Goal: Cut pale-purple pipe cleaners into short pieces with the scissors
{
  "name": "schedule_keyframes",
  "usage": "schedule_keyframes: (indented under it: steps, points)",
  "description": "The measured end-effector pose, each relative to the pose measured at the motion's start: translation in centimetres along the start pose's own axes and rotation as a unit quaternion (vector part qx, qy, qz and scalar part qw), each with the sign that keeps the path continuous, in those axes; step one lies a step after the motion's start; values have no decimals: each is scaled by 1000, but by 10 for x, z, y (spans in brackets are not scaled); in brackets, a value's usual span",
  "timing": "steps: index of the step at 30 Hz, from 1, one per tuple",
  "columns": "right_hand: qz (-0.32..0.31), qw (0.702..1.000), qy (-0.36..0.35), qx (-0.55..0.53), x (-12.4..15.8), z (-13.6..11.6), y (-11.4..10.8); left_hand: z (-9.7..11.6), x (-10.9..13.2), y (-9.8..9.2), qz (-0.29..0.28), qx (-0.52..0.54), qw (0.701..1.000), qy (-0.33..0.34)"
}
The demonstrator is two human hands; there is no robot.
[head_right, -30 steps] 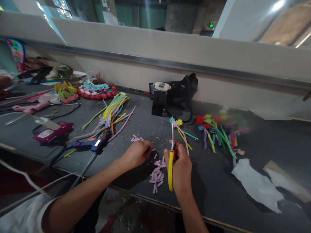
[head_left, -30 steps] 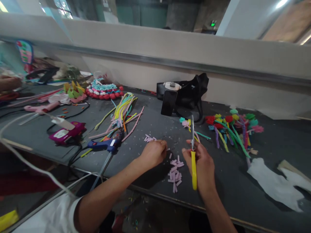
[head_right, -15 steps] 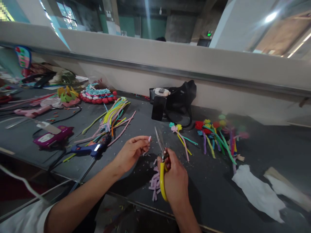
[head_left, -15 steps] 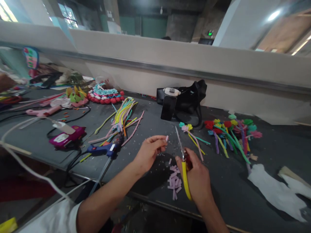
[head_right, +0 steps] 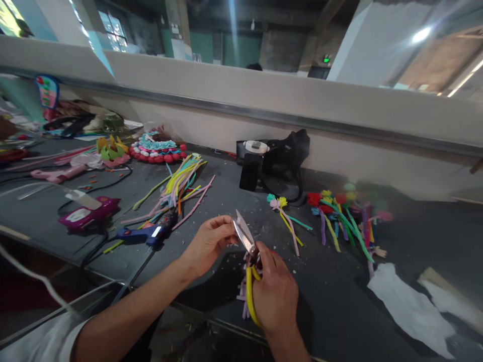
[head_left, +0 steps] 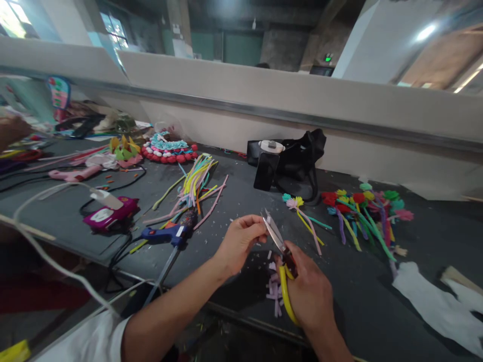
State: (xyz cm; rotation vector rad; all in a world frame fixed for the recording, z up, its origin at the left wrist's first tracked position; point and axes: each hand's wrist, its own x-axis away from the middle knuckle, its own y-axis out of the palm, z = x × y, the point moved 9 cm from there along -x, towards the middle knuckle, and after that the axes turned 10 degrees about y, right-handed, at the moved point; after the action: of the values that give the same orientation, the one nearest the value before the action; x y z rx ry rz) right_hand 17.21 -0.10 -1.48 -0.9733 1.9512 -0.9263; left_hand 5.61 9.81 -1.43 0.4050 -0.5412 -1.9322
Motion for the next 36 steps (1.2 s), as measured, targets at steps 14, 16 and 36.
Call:
schedule_keyframes:
  steps: [14,16,36]
  points:
    - [3,1000,-11,-8,7,-11,0,-2,-2,3,-7,112,994,5]
    - [13,1000,-13,-5,7,-11,-1,-2,-2,3,-3,118,993,2]
    - [-11,1000,20,0,11,-3,5,0,-2,-1,5,76,997,4]
